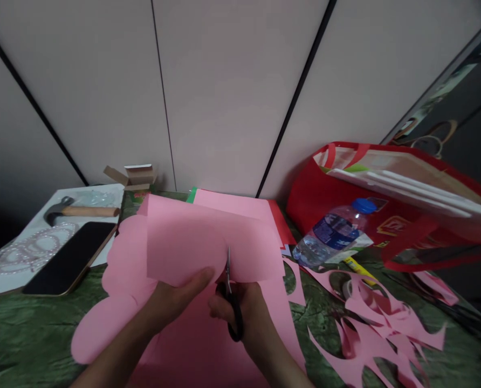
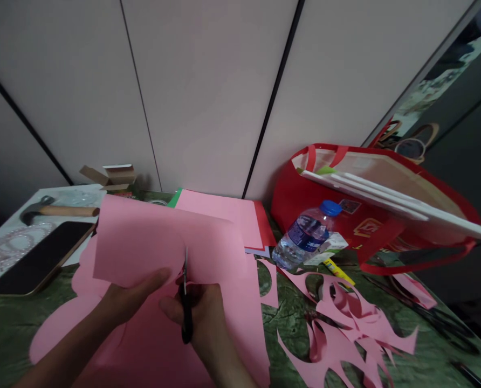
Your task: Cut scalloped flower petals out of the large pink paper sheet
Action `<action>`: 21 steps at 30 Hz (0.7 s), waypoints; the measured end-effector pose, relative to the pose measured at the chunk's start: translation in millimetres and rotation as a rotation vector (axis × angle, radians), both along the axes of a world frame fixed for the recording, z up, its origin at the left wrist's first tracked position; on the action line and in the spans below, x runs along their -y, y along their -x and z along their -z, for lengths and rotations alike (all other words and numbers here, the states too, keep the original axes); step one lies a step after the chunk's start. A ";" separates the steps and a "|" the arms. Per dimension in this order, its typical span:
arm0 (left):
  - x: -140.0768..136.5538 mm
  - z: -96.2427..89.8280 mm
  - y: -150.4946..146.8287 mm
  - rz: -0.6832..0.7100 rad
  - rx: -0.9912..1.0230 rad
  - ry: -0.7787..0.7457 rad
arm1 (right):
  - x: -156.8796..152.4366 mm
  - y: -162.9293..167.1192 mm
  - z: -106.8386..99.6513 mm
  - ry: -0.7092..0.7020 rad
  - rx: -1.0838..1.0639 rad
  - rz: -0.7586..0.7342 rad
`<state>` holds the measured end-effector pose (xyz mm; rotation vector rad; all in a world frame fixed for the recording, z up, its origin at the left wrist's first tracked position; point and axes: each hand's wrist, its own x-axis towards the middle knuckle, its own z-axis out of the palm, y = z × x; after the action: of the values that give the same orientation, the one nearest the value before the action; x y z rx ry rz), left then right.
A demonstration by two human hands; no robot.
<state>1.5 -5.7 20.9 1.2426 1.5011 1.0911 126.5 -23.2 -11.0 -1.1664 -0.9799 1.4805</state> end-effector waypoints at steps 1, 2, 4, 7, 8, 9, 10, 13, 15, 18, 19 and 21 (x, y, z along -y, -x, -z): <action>-0.5 0.4 0.8 0.003 -0.003 -0.003 | 0.1 0.6 0.4 0.010 -0.001 0.012; -1.2 0.9 1.8 0.005 -0.007 -0.006 | 0.3 1.0 0.6 0.018 -0.006 0.023; -3.0 2.1 4.4 0.031 -0.012 -0.009 | 0.6 1.4 0.2 0.036 -0.013 0.039; -4.9 3.5 7.4 0.086 -0.009 0.001 | 0.4 2.2 -1.3 0.048 -0.024 0.045; -4.9 3.6 7.7 0.082 -0.011 0.001 | 0.1 2.6 -1.6 0.063 -0.023 0.051; -4.5 3.5 7.6 0.067 -0.012 -0.002 | -0.4 3.2 -1.8 0.081 -0.021 0.058; -4.0 3.1 7.3 0.047 -0.013 -0.009 | -0.8 3.9 -1.8 0.095 -0.019 0.064; -2.4 0.7 5.5 0.028 -0.006 -0.029 | -1.5 5.3 -1.8 0.106 -0.012 0.078; -2.4 -1.5 4.2 0.043 0.001 -0.036 | -1.3 5.2 -1.9 0.090 -0.012 0.081; -2.8 -5.8 1.2 0.097 0.006 -0.019 | -0.9 3.7 -1.6 0.056 -0.034 0.061; -2.6 -7.4 -0.3 0.123 0.012 -0.007 | -1.0 3.1 -1.3 0.038 -0.051 0.048; -1.1 -10.0 -3.7 0.161 0.025 0.027 | -1.0 2.1 -0.9 0.014 -0.081 0.019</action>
<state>5.2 -4.6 30.9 1.3033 1.3674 0.9736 124.4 -22.2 -10.1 -1.1143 -0.9021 1.5097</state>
